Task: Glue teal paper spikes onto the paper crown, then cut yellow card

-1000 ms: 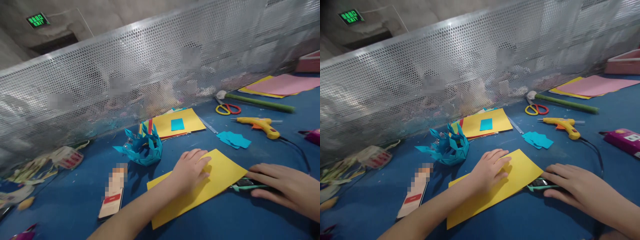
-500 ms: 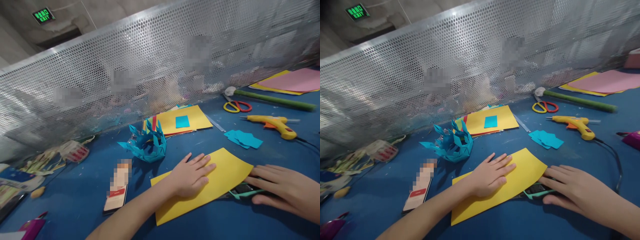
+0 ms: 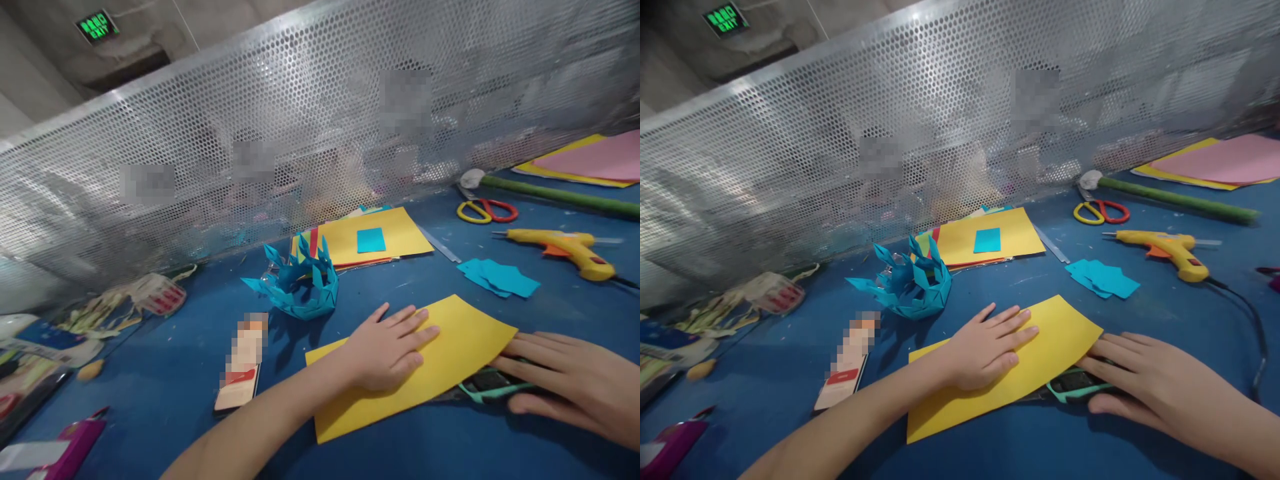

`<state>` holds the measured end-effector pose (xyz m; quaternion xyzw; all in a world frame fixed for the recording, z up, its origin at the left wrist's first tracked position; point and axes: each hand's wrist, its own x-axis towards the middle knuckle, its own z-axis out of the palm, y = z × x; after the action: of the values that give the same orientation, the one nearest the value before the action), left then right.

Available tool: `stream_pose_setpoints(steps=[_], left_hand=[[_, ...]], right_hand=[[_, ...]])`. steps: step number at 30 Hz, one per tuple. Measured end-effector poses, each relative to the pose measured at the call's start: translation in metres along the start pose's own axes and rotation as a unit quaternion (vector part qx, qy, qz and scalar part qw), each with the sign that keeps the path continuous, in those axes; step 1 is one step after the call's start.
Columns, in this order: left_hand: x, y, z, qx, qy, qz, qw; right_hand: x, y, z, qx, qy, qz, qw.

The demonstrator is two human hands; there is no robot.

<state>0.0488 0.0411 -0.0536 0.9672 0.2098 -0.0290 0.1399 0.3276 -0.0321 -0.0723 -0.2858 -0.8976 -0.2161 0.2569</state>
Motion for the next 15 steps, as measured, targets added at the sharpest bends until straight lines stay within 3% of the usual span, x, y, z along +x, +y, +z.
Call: stream_pose_setpoints(steps=[5,15], left_hand=[[0.000,-0.001,0.001,0.008,-0.001,0.003,1.000],[-0.001,-0.002,0.003,0.009,0.009,0.002,1.000]], right_hand=[[0.014,-0.010,0.001,-0.022,-0.011,-0.004,1.000],[0.012,-0.011,0.012,-0.013,0.004,-0.035,0.999]])
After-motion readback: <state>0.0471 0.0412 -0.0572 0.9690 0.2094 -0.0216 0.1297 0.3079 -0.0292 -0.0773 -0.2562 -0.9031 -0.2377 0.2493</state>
